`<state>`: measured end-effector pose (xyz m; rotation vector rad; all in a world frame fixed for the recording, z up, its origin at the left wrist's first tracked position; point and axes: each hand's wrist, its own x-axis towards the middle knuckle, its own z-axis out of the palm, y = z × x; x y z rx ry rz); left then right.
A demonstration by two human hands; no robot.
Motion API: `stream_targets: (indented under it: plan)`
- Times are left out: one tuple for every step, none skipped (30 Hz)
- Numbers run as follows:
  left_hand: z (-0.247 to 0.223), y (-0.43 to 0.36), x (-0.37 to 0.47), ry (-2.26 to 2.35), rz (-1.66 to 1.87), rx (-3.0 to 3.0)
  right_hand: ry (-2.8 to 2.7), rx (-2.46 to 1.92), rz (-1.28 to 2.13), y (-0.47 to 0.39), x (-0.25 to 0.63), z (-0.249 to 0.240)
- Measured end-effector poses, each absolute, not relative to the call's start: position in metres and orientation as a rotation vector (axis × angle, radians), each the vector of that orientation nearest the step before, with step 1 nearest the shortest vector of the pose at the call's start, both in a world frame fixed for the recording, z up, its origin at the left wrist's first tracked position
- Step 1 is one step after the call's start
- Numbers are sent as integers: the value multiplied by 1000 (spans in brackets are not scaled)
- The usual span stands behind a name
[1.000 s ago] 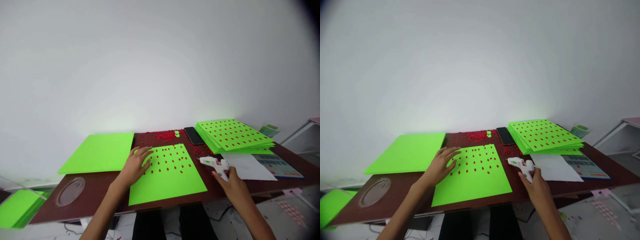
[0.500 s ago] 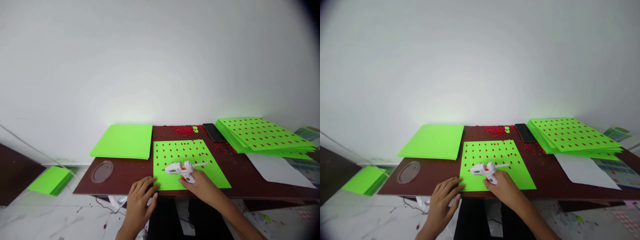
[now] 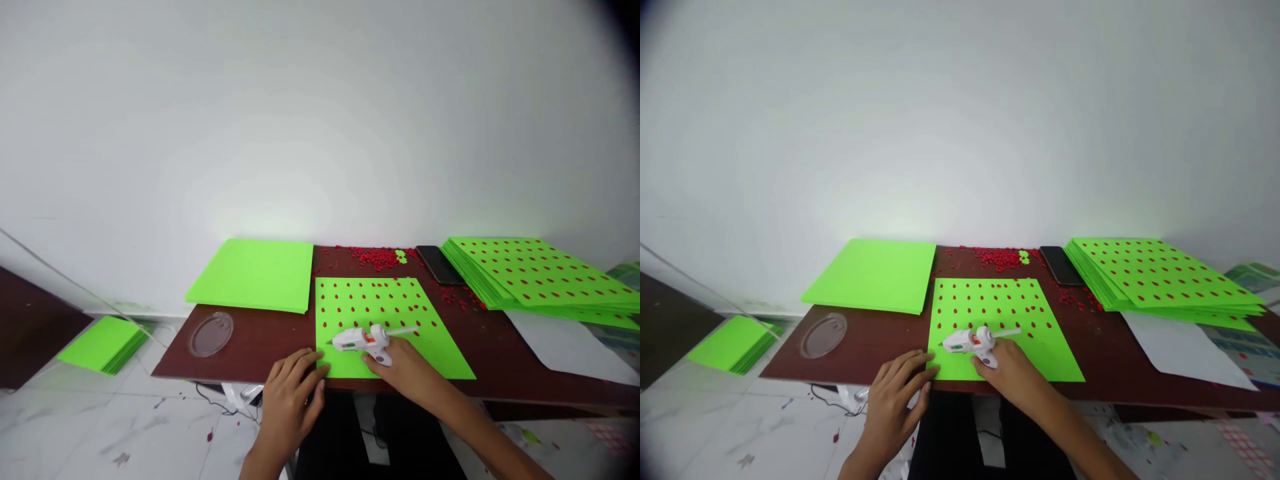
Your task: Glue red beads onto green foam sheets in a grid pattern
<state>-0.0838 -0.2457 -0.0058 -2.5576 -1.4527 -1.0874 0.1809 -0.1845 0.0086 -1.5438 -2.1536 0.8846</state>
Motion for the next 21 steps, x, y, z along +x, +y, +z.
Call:
stream_targets:
  plan:
    - [-6,-246,-84,-1454,-1089,-2562,-2164,-1539,872,-184,181,7]
    - [-7,-246,-84,-1456,-1089,-2568,-2170,-1533,856,-184,181,6]
    - [-7,-246,-84,-1456,-1089,-2574,-2175,-1530,840,-184,181,5]
    - [-7,-246,-85,-1456,-1089,-2576,-2179,-1534,825,-184,180,3]
    - [-7,-246,-85,-1453,-1091,-2575,-2182,-1543,814,-184,180,3]
    - [-6,-246,-84,-1451,-1092,-2572,-2186,-1555,807,-184,180,2]
    - [-5,-246,-84,-1447,-1093,-2568,-2188,-1565,800,-184,180,2]
    - [-5,-246,-84,-1444,-1092,-2562,-2190,-1570,794,-184,180,1]
    - [-4,-246,-83,-1443,-1090,-2556,-2191,-1568,789,-184,181,1]
    - [-3,-245,-83,-1443,-1087,-2551,-2193,-1563,781,-183,181,1]
    - [-3,-245,-82,-1445,-1086,-2547,-2198,-1558,775,-183,181,1]
    - [-2,-245,-82,-1450,-1085,-2542,-2203,-1557,769,-183,181,1]
    - [-2,-245,-81,-1455,-1084,-2538,-2207,-1558,769,-183,181,1]
    - [-2,-245,-81,-1462,-1082,-2535,-2207,-1560,774,-183,181,1]
    - [-2,-245,-80,-1467,-1078,-2535,-2204,-1561,783,-183,181,2]
    - [-2,-245,-80,-1475,-1074,-2535,-2198,-1563,796,-184,181,4]
    - [-2,-245,-80,-1481,-1071,-2534,-2192,-1563,812,-184,181,5]
    - [-2,-245,-80,-1487,-1072,-2533,-2190,-1563,828,-183,181,7]
    - [-2,-245,-80,-1490,-1076,-2531,-2191,-1560,842,-183,181,9]
    - [-2,-245,-79,-1493,-1083,-2530,-2192,-1556,849,-182,182,11]
    - [-2,-245,-79,-1492,-1090,-2531,-2191,-1552,849,-181,182,13]
